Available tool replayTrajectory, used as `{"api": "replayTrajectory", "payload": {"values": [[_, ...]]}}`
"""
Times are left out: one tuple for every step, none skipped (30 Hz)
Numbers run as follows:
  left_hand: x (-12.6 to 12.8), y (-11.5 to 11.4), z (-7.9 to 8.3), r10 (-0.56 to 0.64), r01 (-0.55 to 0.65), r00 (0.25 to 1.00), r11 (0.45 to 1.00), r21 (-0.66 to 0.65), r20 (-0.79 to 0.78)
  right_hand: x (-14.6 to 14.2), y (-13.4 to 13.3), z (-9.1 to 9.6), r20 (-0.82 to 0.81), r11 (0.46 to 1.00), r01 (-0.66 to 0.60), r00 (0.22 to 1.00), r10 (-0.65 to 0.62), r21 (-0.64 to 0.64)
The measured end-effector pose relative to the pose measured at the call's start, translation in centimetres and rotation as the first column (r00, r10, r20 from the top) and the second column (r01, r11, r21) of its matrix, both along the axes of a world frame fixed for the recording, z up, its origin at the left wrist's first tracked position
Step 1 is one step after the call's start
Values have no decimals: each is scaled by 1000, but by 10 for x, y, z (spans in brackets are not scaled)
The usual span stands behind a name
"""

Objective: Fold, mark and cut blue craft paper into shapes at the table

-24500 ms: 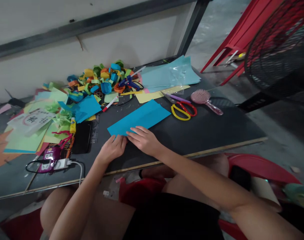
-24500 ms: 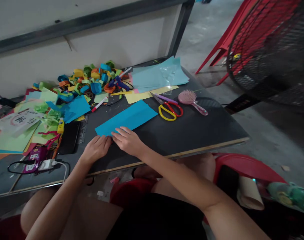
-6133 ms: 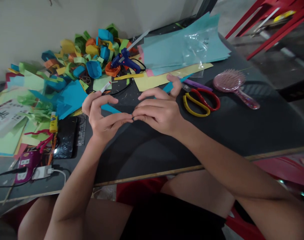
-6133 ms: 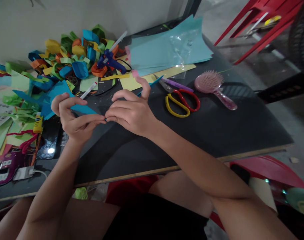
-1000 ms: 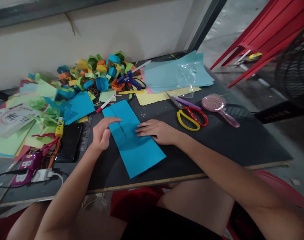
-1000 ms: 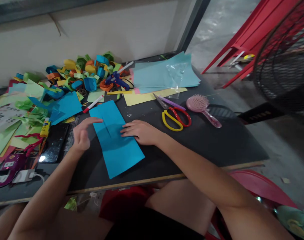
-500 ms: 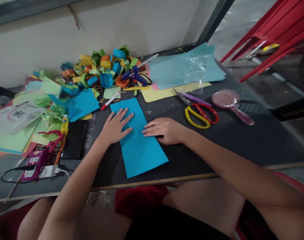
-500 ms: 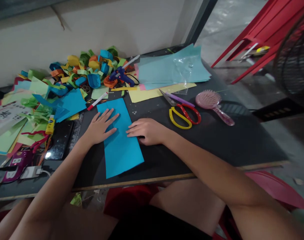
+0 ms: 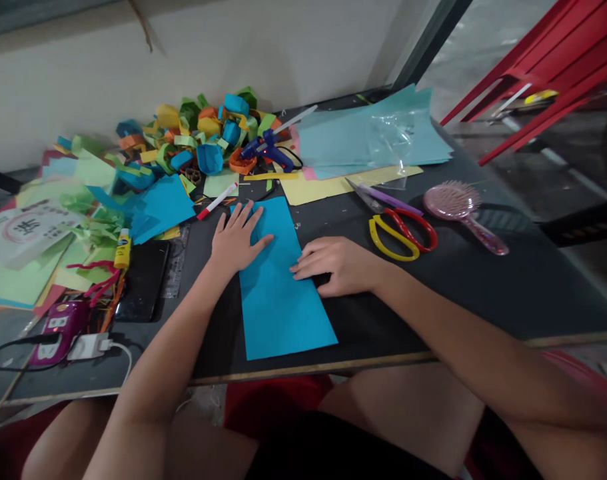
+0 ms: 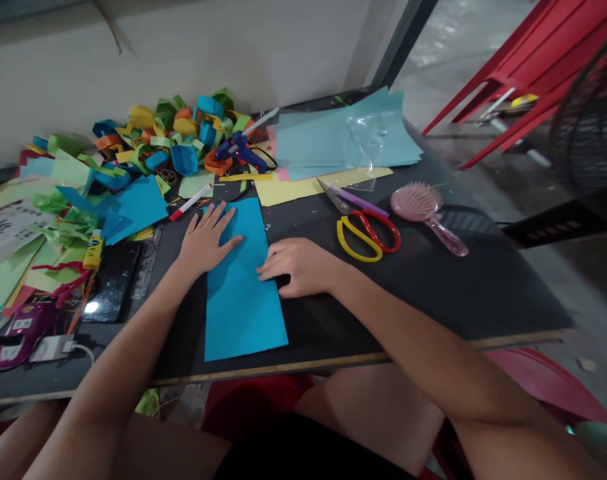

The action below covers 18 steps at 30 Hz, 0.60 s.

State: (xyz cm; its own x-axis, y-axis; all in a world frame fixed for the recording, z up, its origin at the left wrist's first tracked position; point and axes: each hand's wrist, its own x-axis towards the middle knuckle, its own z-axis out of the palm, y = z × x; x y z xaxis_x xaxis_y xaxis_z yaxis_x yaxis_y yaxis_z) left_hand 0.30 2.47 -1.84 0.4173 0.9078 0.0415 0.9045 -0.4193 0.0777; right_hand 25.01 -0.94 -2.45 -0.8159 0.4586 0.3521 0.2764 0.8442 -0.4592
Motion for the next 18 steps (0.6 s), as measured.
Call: {"api": "replayTrajectory", "payload": {"values": [[-1, 1, -1, 4, -4, 1000, 1000, -14, 1, 1, 0, 1, 0, 1000, -8, 1000, 8, -1], [-3, 3, -2, 5, -5, 1000, 1000, -21, 2, 1, 1, 1, -7, 1000, -16, 1000, 16, -4], [-4, 3, -3, 3, -3, 1000, 1000, -21, 3, 1, 2, 1, -19, 1000, -25, 1000, 24, -8], [-6, 3, -3, 2, -2, 1000, 1000, -14, 5, 1, 3, 1, -31, 999, -33, 999, 32, -14], [-7, 3, -3, 1, -1, 1000, 1000, -5, 7, 0, 4, 0, -42, 999, -39, 998, 38, -19], [-8, 3, -3, -3, 3, 1000, 1000, 4, 9, -1, 5, 0, -50, 999, -40, 998, 39, -24], [-8, 4, -3, -12, 12, 1000, 1000, 11, 12, -2, 6, 0, -51, 999, -38, 998, 36, -31], [-9, 4, -3, -28, 27, 1000, 1000, 12, 13, -3, 8, -1, -46, 999, -33, 998, 31, -42], [-9, 4, -3, -46, 46, 999, 999, 9, 14, -3, 9, 0, -31, 998, -29, 999, 27, -61], [-9, 5, -3, -65, 65, 998, 998, 4, 14, -4, 10, 0, -9, 996, -26, 1000, 25, -90], [-10, 6, -3, -80, 80, 997, 997, -4, 14, -4, 11, 2, 16, 991, -26, 999, 28, -129], [-10, 6, -2, -89, 89, 996, 996, -12, 13, -3, 11, 5, 35, 983, -39, 998, 46, -181], [-10, 7, -2, -91, 91, 996, 996, -22, 12, -3, 11, 9, 48, 967, -64, 996, 79, -248], [-10, 7, -2, -91, 91, 996, 995, -34, 11, -4, 10, 15, 51, 940, -97, 992, 120, -326], [-10, 7, -2, -91, 92, 996, 995, -47, 10, -6, 7, 22, 45, 904, -130, 986, 162, -407], [-10, 7, -2, -91, 91, 996, 994, -62, 9, -9, 4, 30, 34, 860, -160, 979, 201, -484], [-11, 7, -2, -89, 90, 996, 993, -73, 10, -15, 0, 38, 30, 819, -175, 973, 229, -547], [-11, 6, -2, -86, 87, 996, 993, -77, 13, -24, -5, 47, 31, 791, -177, 970, 240, -585]]}}
